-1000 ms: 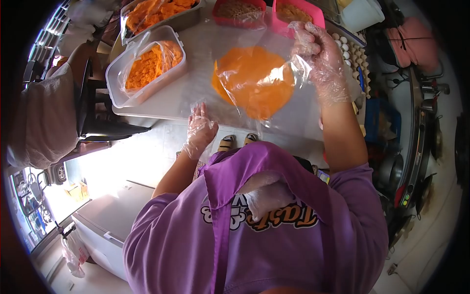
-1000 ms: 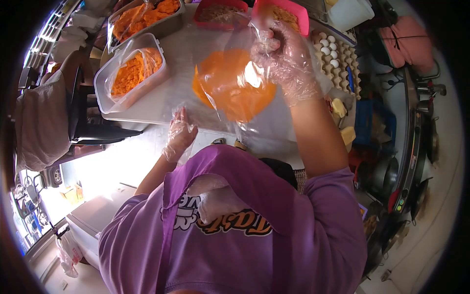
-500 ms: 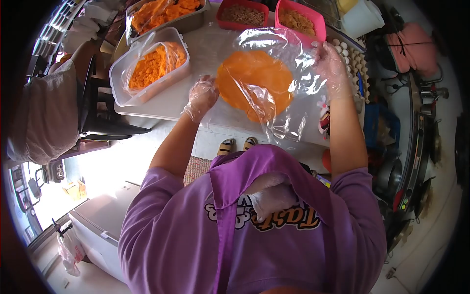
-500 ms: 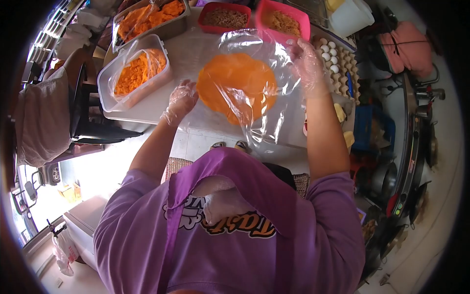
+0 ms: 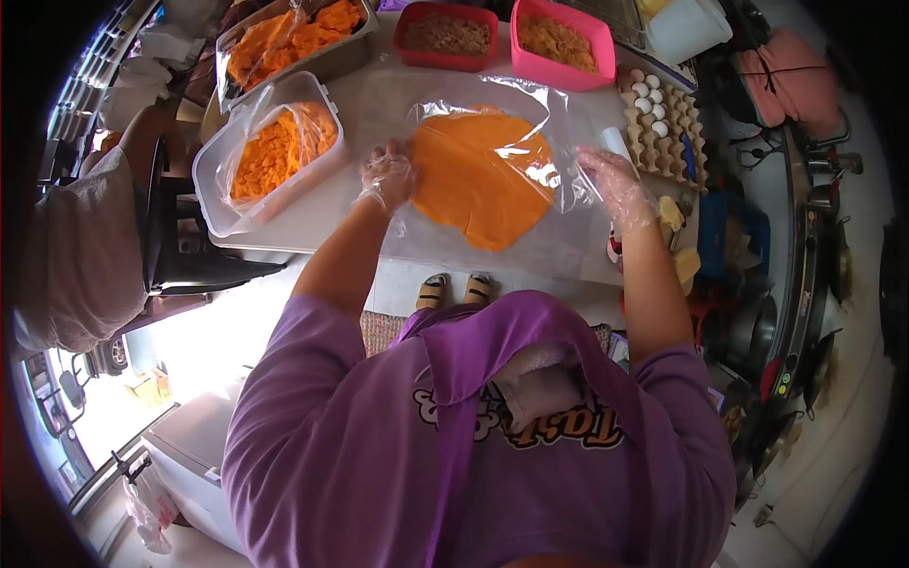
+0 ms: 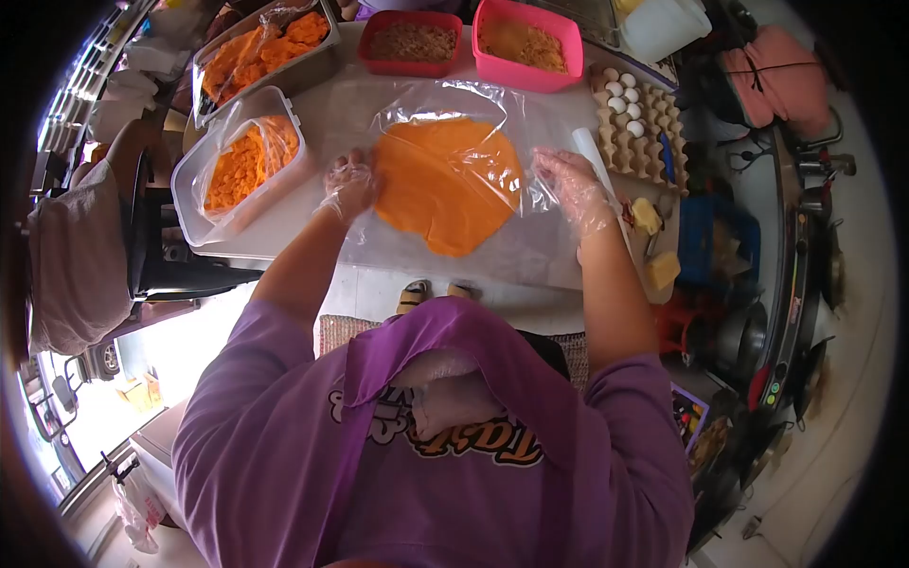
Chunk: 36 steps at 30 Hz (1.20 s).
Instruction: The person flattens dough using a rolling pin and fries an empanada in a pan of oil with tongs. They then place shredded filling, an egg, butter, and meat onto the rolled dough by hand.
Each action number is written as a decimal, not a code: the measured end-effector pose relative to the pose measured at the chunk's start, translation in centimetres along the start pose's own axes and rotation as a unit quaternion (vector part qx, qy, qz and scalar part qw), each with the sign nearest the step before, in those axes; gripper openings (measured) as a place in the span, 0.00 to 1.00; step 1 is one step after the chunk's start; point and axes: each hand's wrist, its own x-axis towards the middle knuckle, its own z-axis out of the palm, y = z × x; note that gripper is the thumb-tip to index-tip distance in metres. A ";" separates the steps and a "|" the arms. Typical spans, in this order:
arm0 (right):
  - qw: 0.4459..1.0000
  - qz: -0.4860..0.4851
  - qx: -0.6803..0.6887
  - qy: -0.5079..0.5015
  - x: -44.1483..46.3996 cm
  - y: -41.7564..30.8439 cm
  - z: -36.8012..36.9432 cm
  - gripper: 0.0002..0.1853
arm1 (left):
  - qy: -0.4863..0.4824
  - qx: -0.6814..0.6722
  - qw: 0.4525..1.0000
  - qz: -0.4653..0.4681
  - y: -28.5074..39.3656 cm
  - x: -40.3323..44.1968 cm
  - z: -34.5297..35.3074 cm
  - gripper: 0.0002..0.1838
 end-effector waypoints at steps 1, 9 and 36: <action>1.000 -0.001 -0.009 -0.019 -0.2 -0.1 0.0 0.12 | -0.006 0.003 1.000 -0.007 0.2 0.1 -0.2 0.28; 0.995 -0.019 -0.102 -0.005 -2.6 0.4 0.8 0.13 | 0.013 -0.008 1.000 0.003 -0.7 -0.7 0.5 0.29; 0.771 -0.075 -0.436 -0.458 -11.9 2.3 10.1 0.17 | 0.056 -0.031 0.998 0.017 -2.1 0.1 3.9 0.27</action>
